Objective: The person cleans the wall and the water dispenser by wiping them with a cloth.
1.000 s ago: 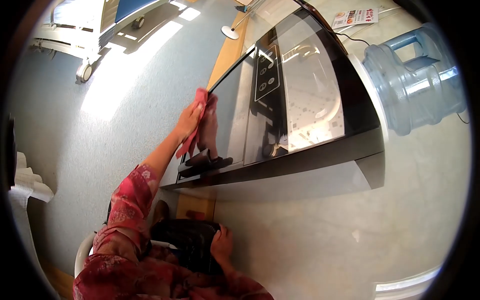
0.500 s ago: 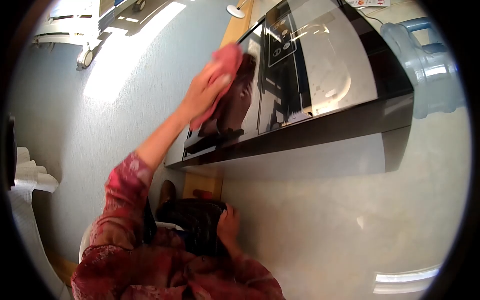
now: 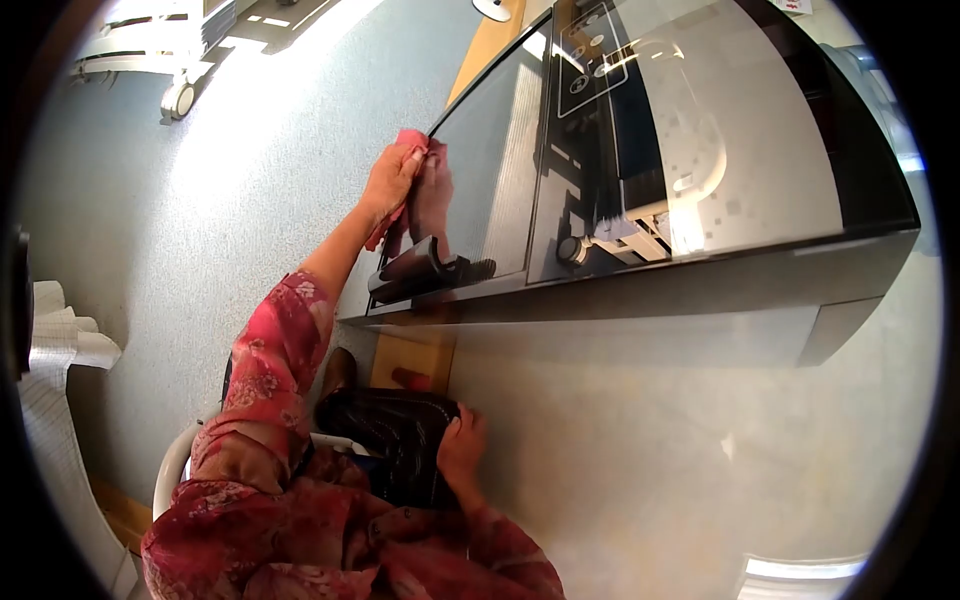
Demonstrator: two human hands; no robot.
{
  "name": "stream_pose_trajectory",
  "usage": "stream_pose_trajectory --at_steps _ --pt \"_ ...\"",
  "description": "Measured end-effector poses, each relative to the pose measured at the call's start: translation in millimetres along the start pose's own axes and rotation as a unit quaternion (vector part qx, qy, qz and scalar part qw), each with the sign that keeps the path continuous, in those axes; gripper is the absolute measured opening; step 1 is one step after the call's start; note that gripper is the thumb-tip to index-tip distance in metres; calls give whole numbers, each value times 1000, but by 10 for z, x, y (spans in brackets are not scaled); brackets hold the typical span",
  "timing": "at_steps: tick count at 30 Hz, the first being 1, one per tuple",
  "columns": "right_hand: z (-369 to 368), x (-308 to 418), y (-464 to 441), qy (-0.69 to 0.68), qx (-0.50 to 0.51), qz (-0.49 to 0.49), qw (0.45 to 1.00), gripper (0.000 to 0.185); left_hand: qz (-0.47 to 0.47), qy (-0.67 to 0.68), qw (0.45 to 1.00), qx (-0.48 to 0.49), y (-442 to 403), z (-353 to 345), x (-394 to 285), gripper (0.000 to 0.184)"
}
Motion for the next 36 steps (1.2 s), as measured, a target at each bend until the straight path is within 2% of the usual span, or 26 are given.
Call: stream_pose_trajectory --at_steps 2,6,8,10,12,14,15,16,18,20,22,24,26,28,30,32,34,36 --pt "-1 -2 45 -9 -5 4 1000 32 -134 60 985 -87 44 108 -433 26" --pt "28 29 23 -1 -10 7 1000 33 -173 165 968 -72 98 294 -1511 27" --pt "43 39 33 2 -9 7 1000 33 -201 218 955 3 297 466 -2028 23" --pt "50 50 36 8 -14 14 1000 32 -233 215 948 5 540 617 -2279 22" --pt "65 80 37 -1 -18 13 1000 32 -266 212 940 9 773 713 -2383 21" --pt "71 97 33 -9 -17 8 1000 32 -330 240 911 64 1019 824 -2393 20" --pt "60 93 28 -1 -9 6 1000 32 -317 244 911 101 1093 856 -2389 19" --pt "65 95 42 9 2 1 1000 32 -310 246 912 105 1079 877 -2395 19" --pt "101 153 2 10 11 -3 1000 32 -320 151 932 73 927 868 -2356 20" --pt "153 188 43 10 14 1 1000 32 -309 170 934 50 656 733 -2155 24" --pt "164 216 28 9 5 4 1000 31 -260 100 960 -13 338 496 -1689 25" --pt "157 203 33 8 3 1 1000 31 -267 -6 963 -41 109 256 -1037 22" --pt "167 170 67 8 3 -6 1000 31 -220 -19 973 -60 221 183 -480 23" --pt "175 160 64 19 10 -7 1000 31 -81 21 996 18 499 169 -30 25" --pt "172 132 65 5 -13 2 1000 30 0 32 999 -1 869 231 201 27" --pt "165 95 114 -11 -36 7 999 30 -16 42 999 5 1101 143 771 31" --pt "149 42 142 10 -32 -27 999 29 81 86 993 -14 1583 242 755 34" --pt "183 25 162 6 -36 -34 999 29 256 56 965 28 1920 303 743 34"
Point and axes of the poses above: each hand's wrist, its own y-axis away from the middle knuckle, its own z-axis out of the back of the hand, x = y × z, the point moved 5 cm from there along -y, towards the middle knuckle, and after that the axes turned 8 degrees about z, right-handed, at the moved point
